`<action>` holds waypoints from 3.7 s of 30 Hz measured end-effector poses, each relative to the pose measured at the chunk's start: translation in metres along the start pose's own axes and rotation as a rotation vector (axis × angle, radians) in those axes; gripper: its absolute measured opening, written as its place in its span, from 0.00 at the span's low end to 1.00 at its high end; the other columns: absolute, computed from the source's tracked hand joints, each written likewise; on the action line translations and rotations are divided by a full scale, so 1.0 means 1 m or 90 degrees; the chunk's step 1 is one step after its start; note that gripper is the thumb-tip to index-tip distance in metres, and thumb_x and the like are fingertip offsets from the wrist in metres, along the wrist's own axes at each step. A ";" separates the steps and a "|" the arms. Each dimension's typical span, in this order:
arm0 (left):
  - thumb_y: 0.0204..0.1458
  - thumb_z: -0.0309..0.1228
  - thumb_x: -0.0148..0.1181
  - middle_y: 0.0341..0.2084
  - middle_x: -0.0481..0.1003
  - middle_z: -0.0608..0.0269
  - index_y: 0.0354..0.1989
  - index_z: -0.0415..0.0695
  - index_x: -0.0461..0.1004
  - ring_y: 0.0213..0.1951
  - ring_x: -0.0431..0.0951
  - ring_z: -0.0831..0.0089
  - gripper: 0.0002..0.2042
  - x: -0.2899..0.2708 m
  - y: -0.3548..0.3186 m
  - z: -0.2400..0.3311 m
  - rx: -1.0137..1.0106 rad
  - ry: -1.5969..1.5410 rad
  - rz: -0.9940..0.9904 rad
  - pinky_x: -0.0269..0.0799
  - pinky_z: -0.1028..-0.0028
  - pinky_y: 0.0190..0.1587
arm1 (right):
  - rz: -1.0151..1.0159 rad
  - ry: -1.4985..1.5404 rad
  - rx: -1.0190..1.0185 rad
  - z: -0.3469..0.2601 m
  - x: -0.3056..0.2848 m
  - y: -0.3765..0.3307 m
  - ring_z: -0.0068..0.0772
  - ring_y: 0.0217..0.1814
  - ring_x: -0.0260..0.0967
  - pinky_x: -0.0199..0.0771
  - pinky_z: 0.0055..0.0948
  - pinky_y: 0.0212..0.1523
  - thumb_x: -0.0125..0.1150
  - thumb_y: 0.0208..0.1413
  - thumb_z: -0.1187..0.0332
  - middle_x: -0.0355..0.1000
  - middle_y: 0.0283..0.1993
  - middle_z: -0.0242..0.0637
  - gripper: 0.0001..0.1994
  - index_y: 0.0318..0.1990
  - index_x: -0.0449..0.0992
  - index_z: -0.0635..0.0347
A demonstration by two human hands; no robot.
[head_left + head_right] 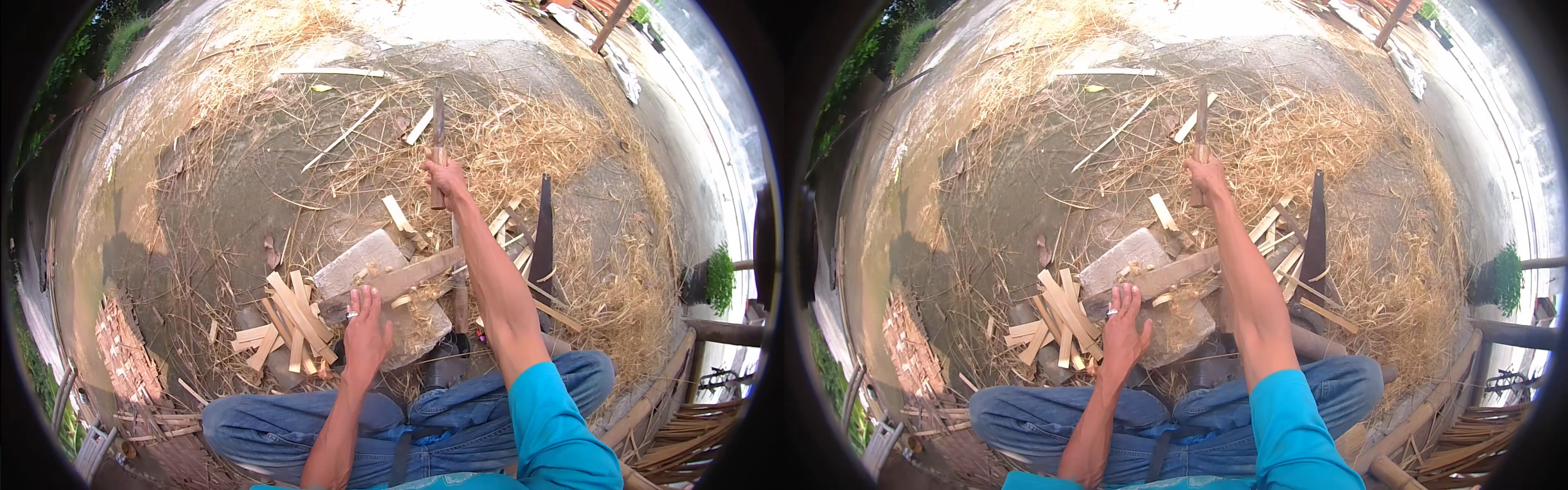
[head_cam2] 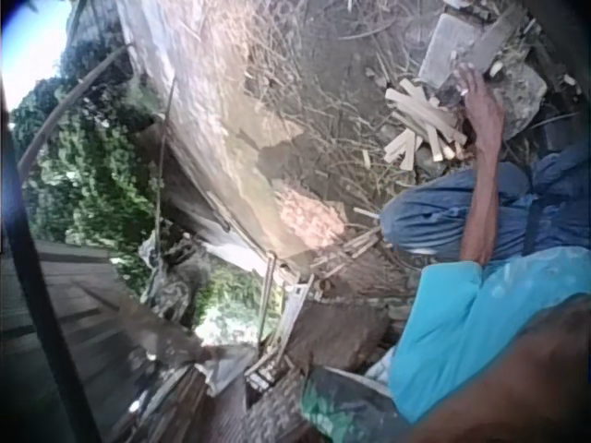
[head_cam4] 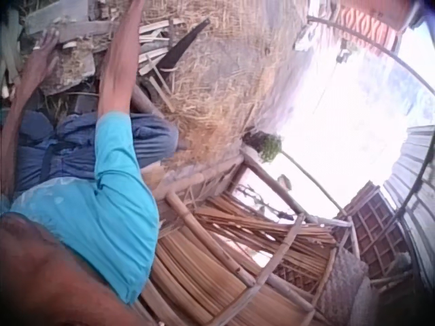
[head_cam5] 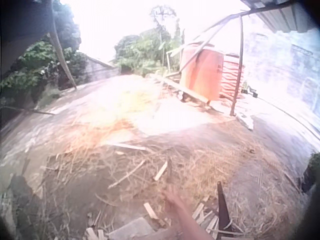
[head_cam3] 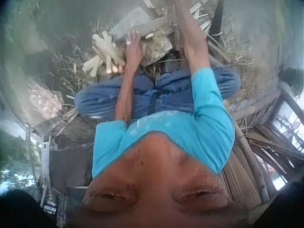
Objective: The person sits cross-legged on the ground and uses a curved blade to shave and shape a small piece of wood. The person repeatedly shaves the wood, creating thin shavings, and occasionally inspects the blade and the wood piece.
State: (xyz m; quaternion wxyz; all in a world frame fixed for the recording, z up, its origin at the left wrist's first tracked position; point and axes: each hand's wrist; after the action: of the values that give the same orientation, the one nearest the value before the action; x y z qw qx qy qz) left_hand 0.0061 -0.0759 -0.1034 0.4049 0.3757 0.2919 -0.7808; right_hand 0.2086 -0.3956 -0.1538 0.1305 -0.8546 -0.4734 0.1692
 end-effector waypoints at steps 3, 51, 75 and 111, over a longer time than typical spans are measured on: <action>0.54 0.28 0.62 0.71 0.58 0.34 0.71 0.32 0.61 0.73 0.54 0.36 0.34 -0.006 0.000 0.004 -0.018 -0.012 -0.004 0.57 0.53 0.74 | -0.011 -0.090 0.015 -0.006 0.022 0.045 0.28 0.45 0.75 0.77 0.31 0.44 0.69 0.53 0.66 0.78 0.55 0.35 0.25 0.61 0.78 0.54; 0.65 0.30 0.62 0.36 0.81 0.57 0.43 0.32 0.80 0.35 0.86 0.69 0.11 -0.159 -0.020 0.020 -0.082 -0.603 0.334 0.88 0.71 0.38 | 0.004 -0.111 -0.358 0.088 0.015 -0.356 0.44 0.43 0.79 0.76 0.42 0.45 0.69 0.56 0.66 0.80 0.38 0.43 0.14 0.47 0.79 0.62; 0.73 0.47 0.36 0.13 0.74 0.56 0.29 0.39 0.73 0.22 0.81 0.61 0.28 -0.115 -0.038 0.007 -0.088 -0.226 0.284 0.72 0.61 0.31 | -0.273 0.040 0.036 0.017 0.044 -0.424 0.43 0.30 0.75 0.75 0.43 0.33 0.52 0.72 0.50 0.72 0.28 0.48 0.21 0.46 0.70 0.65; 0.71 0.43 0.47 0.20 0.67 0.69 0.51 0.37 0.76 0.28 0.82 0.72 0.20 -0.128 -0.027 0.002 -0.064 -0.606 0.232 0.80 0.72 0.30 | -0.219 0.170 0.192 0.106 0.039 -0.391 0.26 0.21 0.66 0.68 0.30 0.22 0.48 0.71 0.40 0.67 0.26 0.35 0.28 0.49 0.73 0.61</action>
State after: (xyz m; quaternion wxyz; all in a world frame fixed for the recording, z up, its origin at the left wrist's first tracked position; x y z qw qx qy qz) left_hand 0.0320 -0.0107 0.0076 0.6403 0.0037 0.0423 -0.7670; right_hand -0.1143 -0.1531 -0.1069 0.3444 -0.7470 -0.5599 0.0992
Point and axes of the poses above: each hand's wrist, its own y-axis towards the middle knuckle, its own x-axis out of the palm, z = x × y
